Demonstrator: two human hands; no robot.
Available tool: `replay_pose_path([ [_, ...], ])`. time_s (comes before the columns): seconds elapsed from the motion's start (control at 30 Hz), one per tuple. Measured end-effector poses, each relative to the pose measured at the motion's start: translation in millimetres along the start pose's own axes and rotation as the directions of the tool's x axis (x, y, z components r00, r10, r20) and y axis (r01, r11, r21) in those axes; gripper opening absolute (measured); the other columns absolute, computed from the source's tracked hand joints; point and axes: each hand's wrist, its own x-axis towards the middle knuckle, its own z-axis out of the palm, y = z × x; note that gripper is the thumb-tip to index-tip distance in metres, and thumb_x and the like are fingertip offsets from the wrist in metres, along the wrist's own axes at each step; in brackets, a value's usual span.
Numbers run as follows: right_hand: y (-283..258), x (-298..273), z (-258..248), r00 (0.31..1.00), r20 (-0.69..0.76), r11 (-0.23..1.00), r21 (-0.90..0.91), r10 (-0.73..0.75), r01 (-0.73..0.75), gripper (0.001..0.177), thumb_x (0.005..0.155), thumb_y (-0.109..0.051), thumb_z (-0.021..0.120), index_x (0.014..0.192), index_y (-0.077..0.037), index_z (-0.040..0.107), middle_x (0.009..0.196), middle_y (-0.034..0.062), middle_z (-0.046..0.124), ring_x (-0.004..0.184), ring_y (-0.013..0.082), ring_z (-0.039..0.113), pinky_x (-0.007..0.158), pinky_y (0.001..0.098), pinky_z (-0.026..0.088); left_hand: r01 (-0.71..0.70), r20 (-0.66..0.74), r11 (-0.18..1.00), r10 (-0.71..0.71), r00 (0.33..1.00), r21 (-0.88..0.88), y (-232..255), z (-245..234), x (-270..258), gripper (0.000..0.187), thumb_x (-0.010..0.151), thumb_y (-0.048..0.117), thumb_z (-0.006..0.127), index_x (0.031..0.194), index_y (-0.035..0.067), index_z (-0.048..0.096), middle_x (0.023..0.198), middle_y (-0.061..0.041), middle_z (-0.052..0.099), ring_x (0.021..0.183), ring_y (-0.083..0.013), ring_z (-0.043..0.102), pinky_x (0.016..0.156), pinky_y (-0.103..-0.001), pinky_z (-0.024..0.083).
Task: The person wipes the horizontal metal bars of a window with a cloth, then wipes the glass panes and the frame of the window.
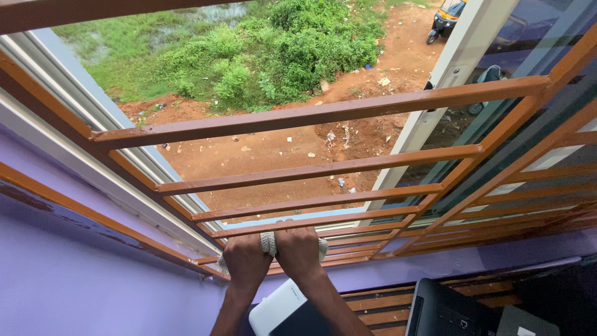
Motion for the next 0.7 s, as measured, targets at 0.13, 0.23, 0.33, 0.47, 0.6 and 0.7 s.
replay_pose_path([
  [0.13,17,-7,0,0.996,0.09,1.0,0.026,-0.007,0.004,0.007,0.072,-0.005,0.071,0.074,-0.008,0.064,0.063,0.0119,0.064,0.059,0.0297,0.067,0.059,0.0455,0.051,-0.003,0.055,0.995,-0.002,0.998,0.096,4,8,-2,0.011,0.064,0.011,0.075,0.07,0.006,0.067,0.064,-0.015,0.065,0.062,-0.0361,0.066,0.063,-0.048,0.052],
  [0.23,40,-14,-13,1.0,0.013,1.0,-0.003,-0.009,0.009,0.008,0.069,-0.006,0.071,0.07,-0.008,0.063,0.062,0.0122,0.063,0.06,0.0322,0.066,0.059,0.0461,0.051,-0.014,0.121,0.995,0.001,0.993,0.103,19,26,-1,0.012,0.061,0.013,0.076,0.069,0.008,0.068,0.063,-0.015,0.066,0.06,-0.0376,0.066,0.061,-0.05,0.052],
  [0.33,74,-22,-35,1.0,0.014,0.999,-0.028,-0.023,0.023,0.009,0.068,-0.007,0.071,0.068,-0.009,0.062,0.064,0.0132,0.064,0.061,0.0335,0.066,0.061,0.0471,0.051,-0.021,0.208,0.998,0.007,0.978,0.065,49,48,1,0.011,0.064,0.014,0.077,0.068,0.008,0.068,0.06,-0.017,0.066,0.057,-0.0362,0.067,0.058,-0.05,0.052],
  [0.47,127,-37,-71,0.994,0.066,0.995,-0.061,0.088,-0.084,0.011,0.07,-0.01,0.075,0.068,-0.009,0.064,0.064,0.0131,0.066,0.064,0.034,0.067,0.066,0.0498,0.051,-0.098,0.195,0.99,0.116,0.974,-0.1,102,79,6,0.015,0.058,0.007,0.072,0.072,0.006,0.068,0.063,-0.016,0.067,0.059,-0.0343,0.069,0.058,-0.048,0.054],
  [0.6,153,-48,-90,0.996,-0.055,0.989,-0.12,0.075,-0.081,0.013,0.071,-0.008,0.075,0.078,-0.004,0.064,0.075,0.0156,0.067,0.078,0.0367,0.067,0.075,0.0477,0.051,-0.132,0.304,0.983,0.164,0.938,-0.123,146,98,18,0.009,0.065,0.007,0.072,0.073,0.006,0.068,0.064,-0.016,0.067,0.058,-0.0323,0.07,0.057,-0.045,0.054],
  [0.7,144,-48,-83,0.986,-0.065,0.978,-0.135,0.151,-0.159,0.012,0.07,-0.007,0.075,0.077,-0.004,0.065,0.075,0.0163,0.067,0.08,0.0371,0.066,0.08,0.0473,0.05,-0.137,0.286,0.978,0.179,0.942,-0.159,140,92,17,0.01,0.064,0.007,0.071,0.074,0.005,0.067,0.063,-0.016,0.067,0.057,-0.0319,0.069,0.054,-0.044,0.054],
])
